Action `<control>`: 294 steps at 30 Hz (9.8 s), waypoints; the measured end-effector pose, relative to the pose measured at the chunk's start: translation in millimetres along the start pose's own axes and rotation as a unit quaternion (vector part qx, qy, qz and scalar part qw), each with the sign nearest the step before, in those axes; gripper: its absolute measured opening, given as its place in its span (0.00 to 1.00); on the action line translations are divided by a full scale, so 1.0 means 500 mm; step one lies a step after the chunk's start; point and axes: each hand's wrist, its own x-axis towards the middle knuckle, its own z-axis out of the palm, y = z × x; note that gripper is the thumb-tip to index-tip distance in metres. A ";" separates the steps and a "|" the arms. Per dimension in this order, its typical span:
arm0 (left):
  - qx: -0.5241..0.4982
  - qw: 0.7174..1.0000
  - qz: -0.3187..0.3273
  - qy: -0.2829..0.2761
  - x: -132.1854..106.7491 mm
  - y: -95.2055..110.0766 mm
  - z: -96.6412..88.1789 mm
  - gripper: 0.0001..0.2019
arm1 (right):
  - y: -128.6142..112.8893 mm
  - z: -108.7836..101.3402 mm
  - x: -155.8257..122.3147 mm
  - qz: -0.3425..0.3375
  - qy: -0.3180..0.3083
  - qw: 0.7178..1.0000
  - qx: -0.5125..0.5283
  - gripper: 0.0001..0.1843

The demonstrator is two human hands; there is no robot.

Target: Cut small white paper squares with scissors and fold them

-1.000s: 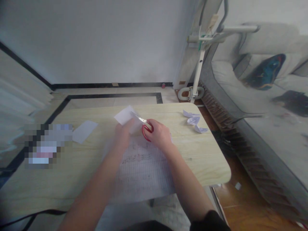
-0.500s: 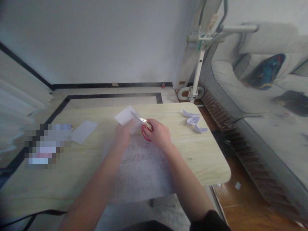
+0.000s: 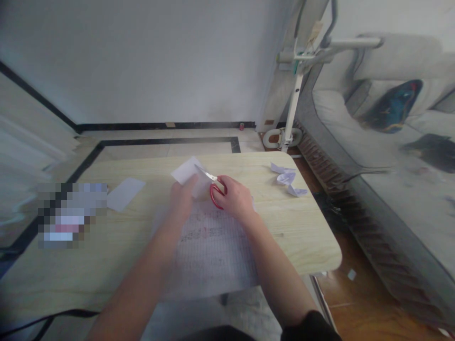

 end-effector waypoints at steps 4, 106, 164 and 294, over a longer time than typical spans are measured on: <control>-0.011 1.000 -0.010 0.000 -0.003 0.004 0.002 0.20 | 0.000 0.001 0.000 -0.001 -0.001 1.000 -0.001 0.18; 0.053 0.999 0.010 -0.008 0.002 -0.012 0.001 0.18 | -0.002 0.002 0.002 -0.004 0.016 1.000 0.006 0.19; 0.030 0.999 0.016 -0.020 0.004 -0.015 0.000 0.19 | -0.005 -0.003 0.000 -0.018 0.015 1.000 0.017 0.18; 0.082 0.996 0.025 -0.002 0.000 -0.007 -0.002 0.17 | 0.003 -0.007 0.000 0.019 -0.034 0.994 0.104 0.17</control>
